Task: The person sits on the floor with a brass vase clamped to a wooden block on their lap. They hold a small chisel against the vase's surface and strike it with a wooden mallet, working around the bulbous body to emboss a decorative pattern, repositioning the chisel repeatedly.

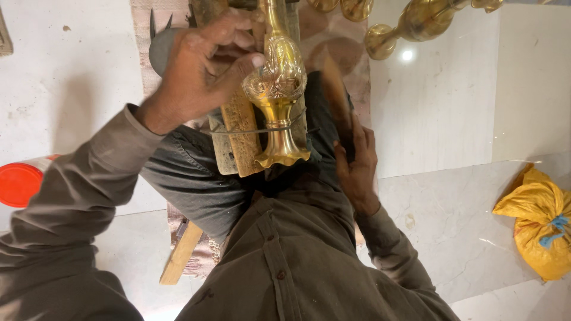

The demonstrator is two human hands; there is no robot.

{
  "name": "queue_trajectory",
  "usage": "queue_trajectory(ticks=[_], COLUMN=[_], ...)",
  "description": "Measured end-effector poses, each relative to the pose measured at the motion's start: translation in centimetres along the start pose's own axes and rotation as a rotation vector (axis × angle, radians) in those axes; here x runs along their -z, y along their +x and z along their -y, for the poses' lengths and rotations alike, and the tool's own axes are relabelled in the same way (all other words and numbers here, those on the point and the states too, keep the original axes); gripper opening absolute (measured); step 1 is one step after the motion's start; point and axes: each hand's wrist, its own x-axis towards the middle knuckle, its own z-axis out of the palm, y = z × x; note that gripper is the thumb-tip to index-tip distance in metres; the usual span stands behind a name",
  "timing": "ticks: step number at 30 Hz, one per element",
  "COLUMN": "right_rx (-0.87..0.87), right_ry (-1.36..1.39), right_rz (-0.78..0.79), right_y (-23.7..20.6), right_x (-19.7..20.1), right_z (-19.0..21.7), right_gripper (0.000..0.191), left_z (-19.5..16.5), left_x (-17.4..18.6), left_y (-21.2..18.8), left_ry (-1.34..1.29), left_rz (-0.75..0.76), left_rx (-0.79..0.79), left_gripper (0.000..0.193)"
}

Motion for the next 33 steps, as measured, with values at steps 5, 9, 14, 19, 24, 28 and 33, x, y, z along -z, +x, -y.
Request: queue_trajectory(ticks=[5,9,14,19,24,28,33], right_rx=[0.041,0.04,0.003,-0.134,-0.085,-0.113,0.07], right_ry=[-0.004,0.021,0.102,0.155,0.214,0.233,0.125], right_rz=[-0.012,0.124,0.111,0.143,0.207,0.199,0.284], right_y=[1.9,3.7,4.6,4.6,4.9,6.1,9.9], right_x=[1.4,2.5,1.9,1.0,1.2,1.7,3.4], right_z=[-0.4,-0.8,-1.1,-1.6,-2.6,-3.5,-4.4], right_gripper=[0.07,0.068,0.068,0.068,0.068,0.068,0.066], left_z=[-0.4,-0.4,-0.1,0.3,1.2,2.3,3.4], left_x=[-1.4,-1.7,-1.3,-1.5,-1.5,-1.4,-0.9], left_y=[0.5,1.5,2.6,3.8,4.5,4.8,4.8], left_ry=[-0.165,-0.18,-0.134,-0.14,-0.102,-0.196,-0.233], left_rz=[-0.009,-0.013,0.001,0.048,0.037,-0.041,-0.156], left_rx=[0.117,0.143,0.193,0.226,0.219,0.24,0.444], left_gripper=[0.035,0.034,0.037,0.036,0.033,0.026,0.029])
